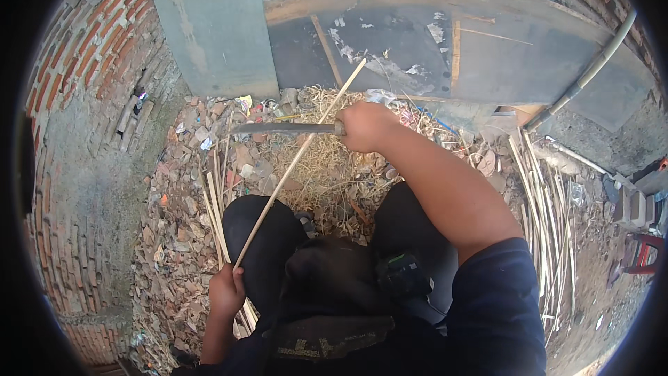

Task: The person holds a bamboo stick with one hand and shaves it along its length using a knife.

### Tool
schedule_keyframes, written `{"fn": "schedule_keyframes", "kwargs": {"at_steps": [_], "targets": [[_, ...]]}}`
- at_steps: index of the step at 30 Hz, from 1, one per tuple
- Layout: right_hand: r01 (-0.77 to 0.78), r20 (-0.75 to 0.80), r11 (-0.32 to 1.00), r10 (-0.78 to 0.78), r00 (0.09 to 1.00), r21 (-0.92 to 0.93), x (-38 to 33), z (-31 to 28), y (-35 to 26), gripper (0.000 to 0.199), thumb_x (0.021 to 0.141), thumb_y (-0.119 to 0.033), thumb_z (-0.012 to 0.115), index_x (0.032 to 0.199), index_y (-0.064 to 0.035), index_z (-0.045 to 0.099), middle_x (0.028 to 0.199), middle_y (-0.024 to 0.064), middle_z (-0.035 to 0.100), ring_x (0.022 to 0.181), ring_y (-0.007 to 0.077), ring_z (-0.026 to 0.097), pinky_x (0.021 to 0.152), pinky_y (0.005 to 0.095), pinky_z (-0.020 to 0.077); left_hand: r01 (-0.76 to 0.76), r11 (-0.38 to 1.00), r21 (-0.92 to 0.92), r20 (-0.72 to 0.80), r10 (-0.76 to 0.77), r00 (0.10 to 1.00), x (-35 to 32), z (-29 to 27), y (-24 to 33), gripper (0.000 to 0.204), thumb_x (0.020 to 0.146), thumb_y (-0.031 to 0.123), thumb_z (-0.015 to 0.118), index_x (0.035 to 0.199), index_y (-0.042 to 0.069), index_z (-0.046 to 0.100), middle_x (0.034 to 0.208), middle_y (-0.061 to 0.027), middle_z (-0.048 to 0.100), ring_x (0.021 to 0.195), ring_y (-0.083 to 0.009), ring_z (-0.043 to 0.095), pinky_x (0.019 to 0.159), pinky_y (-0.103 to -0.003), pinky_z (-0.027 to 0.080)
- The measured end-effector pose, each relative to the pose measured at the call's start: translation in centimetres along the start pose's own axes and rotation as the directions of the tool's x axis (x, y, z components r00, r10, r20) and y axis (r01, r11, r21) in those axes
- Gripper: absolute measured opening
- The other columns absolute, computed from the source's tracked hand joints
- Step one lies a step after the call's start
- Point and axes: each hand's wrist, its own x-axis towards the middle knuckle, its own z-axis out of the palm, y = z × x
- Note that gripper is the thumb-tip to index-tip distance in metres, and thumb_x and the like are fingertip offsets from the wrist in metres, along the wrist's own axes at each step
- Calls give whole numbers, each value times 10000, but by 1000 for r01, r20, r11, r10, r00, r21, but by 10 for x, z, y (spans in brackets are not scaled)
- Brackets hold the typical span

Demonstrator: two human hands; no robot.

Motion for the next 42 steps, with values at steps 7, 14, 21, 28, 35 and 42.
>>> {"fn": "schedule_keyframes", "kwargs": {"at_steps": [7,14,21,28,35,42], "targets": [[-51,-48,999,51,998,-2,10,8,22,284,785,-192,654,1056,-119,699,965,145,724,951,349,703,839,474,569,-63,996,-57,-19,62,998,12,2,0,239,992,216,582,848,36,518,637,-242,596,627,-484,607,556,-559,456],[-2,-15,998,1,1000,-70,-9,-15,-6,246,797,-193,658,1029,-121,697,970,140,728,949,347,703,833,482,566,-63,996,-55,-54,60,997,1,5,0,236,1001,213,570,851,36,527,644,-239,598,615,-478,605,544,-561,450],[-58,-13,998,58,998,-39,-6,-12,-2,294,818,-196,636,1092,-102,687,1014,155,725,993,340,701,879,476,559,-49,997,-52,-36,47,998,3,6,-2,234,1000,227,575,867,38,538,671,-239,615,636,-479,616,564,-557,464],[-128,-121,991,133,984,44,11,-4,43,306,814,-208,642,1092,-89,691,1037,163,726,1011,349,695,891,472,559,-42,999,-23,-60,40,997,5,6,5,244,993,230,586,853,35,537,677,-245,619,641,-477,619,564,-554,466],[-22,8,999,22,1000,-34,-2,-11,15,348,803,-222,657,1125,-100,705,1024,182,726,1012,361,690,903,473,551,-28,998,-56,-38,26,999,0,4,-1,235,993,219,582,854,33,548,661,-238,615,632,-468,621,558,-543,471],[-171,-191,974,198,961,147,14,5,64,270,786,-202,653,1032,-106,708,983,178,724,996,352,690,903,470,551,-71,997,-5,-45,71,996,4,3,-2,231,994,229,581,874,32,562,658,-232,616,622,-465,621,560,-542,478]]}}
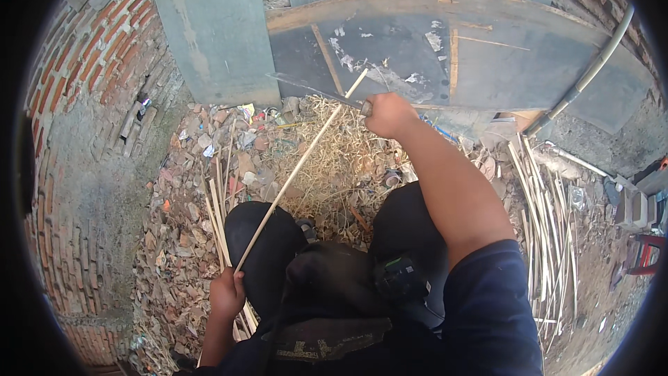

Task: The person holds a bamboo stick with one hand and shaves it along its length using a knife.

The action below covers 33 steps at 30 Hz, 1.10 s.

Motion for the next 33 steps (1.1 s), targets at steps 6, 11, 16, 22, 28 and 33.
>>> {"fn": "schedule_keyframes", "kwargs": {"at_steps": [6,11,16,22,28,33], "targets": [[270,114,955,-257,960,-123,-17,-15,-29,246,748,-217,668,959,-90,688,846,190,708,855,397,691,793,500,554,34,999,-33,-15,-35,999,-5,-1,2,243,994,248,584,882,33,566,678,-242,624,649,-480,625,574,-547,480],[-109,-71,993,112,991,46,2,-7,26,339,782,-195,645,1091,-69,707,979,213,721,968,379,687,877,477,547,29,998,-51,24,-27,999,2,-3,1,257,995,247,585,861,29,555,678,-247,618,660,-480,624,574,-543,472],[127,20,992,-127,992,2,-14,-2,-14,262,749,-197,667,979,-77,701,851,194,711,864,397,685,801,495,545,36,994,-104,64,-29,998,-2,-6,-2,266,997,242,585,847,27,543,649,-246,595,632,-480,608,555,-540,454],[-7,96,1000,7,995,-2,2,-5,6,442,751,-198,672,1181,-102,706,1015,219,723,1001,384,683,923,475,541,0,995,-102,42,4,999,3,-8,2,275,1000,245,583,838,27,542,629,-242,584,619,-483,600,541,-537,446],[126,106,990,-120,987,-58,-5,-2,-24,395,767,-204,664,1146,-103,707,990,212,721,969,391,686,881,484,551,12,993,-117,52,-6,999,8,-9,-3,287,1004,251,573,831,24,547,639,-244,590,616,-482,599,541,-535,450],[237,105,968,-228,968,-80,-18,-16,-37,258,773,-189,651,1005,-86,695,945,201,711,971,384,683,874,489,547,-52,991,-127,-4,52,999,5,-6,-5,307,1012,259,562,823,18,542,619,-246,574,622,-494,597,548,-540,449]]}}
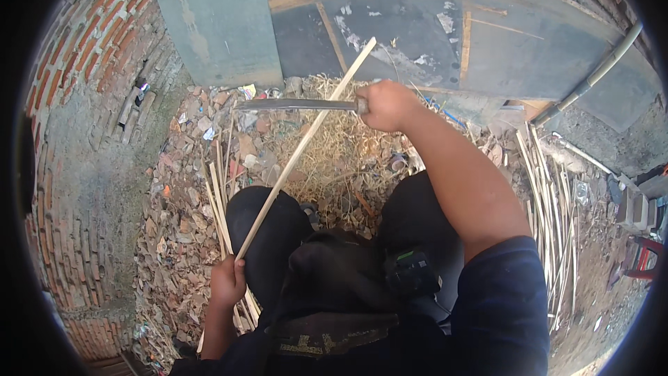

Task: The person holds a bamboo stick with one hand and shaves it along its length using a knife.

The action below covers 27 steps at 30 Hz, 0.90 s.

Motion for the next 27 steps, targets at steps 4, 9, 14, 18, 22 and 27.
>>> {"fn": "schedule_keyframes", "kwargs": {"at_steps": [4,9,14,18,22,27], "targets": [[-53,88,998,51,995,29,16,20,2,289,771,-195,658,1038,-86,689,971,192,715,956,384,690,854,498,556,-3,997,-81,38,6,999,7,5,-2,370,1034,247,512,762,-3,495,580,-242,511,567,-481,553,514,-487,407],[6,92,999,-3,996,-43,3,3,-20,295,770,-192,656,1049,-101,689,962,185,719,955,375,692,849,491,560,40,998,-48,13,-40,999,-7,-1,-1,344,1029,240,530,783,0,506,582,-245,520,580,-481,569,521,-505,415],[-58,70,996,63,996,-61,11,12,7,272,764,-192,649,1017,-103,698,941,175,722,936,365,698,837,489,560,63,998,18,18,-64,998,2,0,10,305,1000,249,581,812,16,524,631,-244,588,630,-489,599,554,-540,453],[2,24,998,-1,1000,-61,5,12,-5,260,768,-191,646,1007,-105,699,913,170,718,912,365,701,821,494,562,90,996,0,49,-90,995,-2,0,1,295,999,252,581,825,19,533,629,-244,592,628,-488,604,556,-548,455],[19,39,999,-17,999,-41,8,4,-7,262,780,-196,645,1026,-127,700,933,155,724,946,352,702,839,493,562,91,995,35,8,-91,996,-8,5,-2,305,1000,255,578,814,17,530,627,-251,589,632,-496,601,560,-552,454],[-98,15,995,99,995,-30,13,18,19,269,774,-195,643,1030,-133,699,949,163,729,955,359,699,839,491,561,81,996,28,31,-81,996,4,4,7,289,993,235,580,806,22,524,629,-259,587,632,-496,603,553,-552,449]]}}
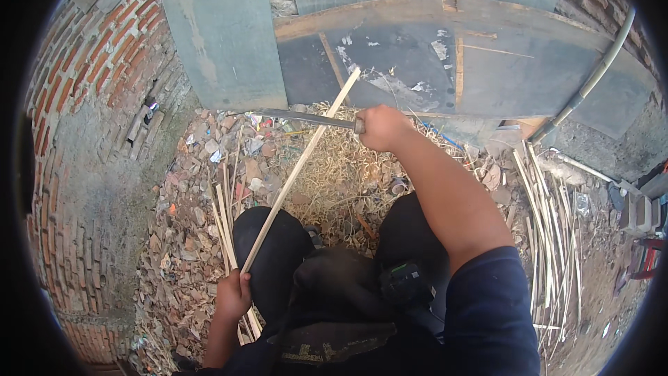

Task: The person holds a bamboo stick with one hand and shaves it along its length using a knife.

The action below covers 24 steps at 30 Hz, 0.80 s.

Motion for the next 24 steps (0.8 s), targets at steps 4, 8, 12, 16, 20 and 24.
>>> {"fn": "schedule_keyframes", "kwargs": {"at_steps": [4,8,12,16,20,24], "targets": [[104,-111,991,-95,989,78,-10,-8,-22,237,747,-213,669,949,-88,675,822,190,703,860,395,693,780,509,560,37,998,-44,3,-36,999,-11,4,-10,284,984,222,590,796,22,518,630,-259,585,629,-490,605,556,-550,451],[93,-59,994,-96,994,-52,-4,-16,-10,275,770,-214,669,1024,-111,691,883,166,719,896,371,702,805,491,568,-2,1000,-27,-39,1,999,-3,2,-1,285,989,220,582,794,21,518,625,-252,584,622,-482,606,552,-548,453],[-37,-58,999,35,998,-32,-3,-9,-5,267,798,-225,674,1040,-113,694,937,143,733,933,351,709,829,483,571,-19,1000,-13,-6,19,1000,-2,0,-1,273,990,215,580,807,18,532,629,-250,590,618,-482,607,548,-545,456],[90,-60,996,-90,994,-6,-13,-21,-24,297,789,-212,666,1067,-113,698,917,157,733,925,359,707,845,474,566,-8,999,-37,-39,6,999,-8,2,-2,274,989,219,583,810,16,537,630,-247,592,617,-481,608,544,-542,455],[201,-33,967,-208,978,-155,-6,-23,-15,324,781,-205,662,1090,-116,700,914,174,731,931,371,704,851,476,565,-10,1000,-6,-63,10,998,-2,0,5,276,989,225,582,812,17,539,635,-248,595,623,-484,609,549,-543,458],[-77,-127,996,82,989,44,2,-1,18,336,775,-205,653,1095,-111,695,949,184,729,933,375,701,850,481,565,-23,999,36,-13,23,1000,-3,-2,0,283,987,235,586,809,20,542,638,-252,595,626,-486,610,555,-544,463]]}}
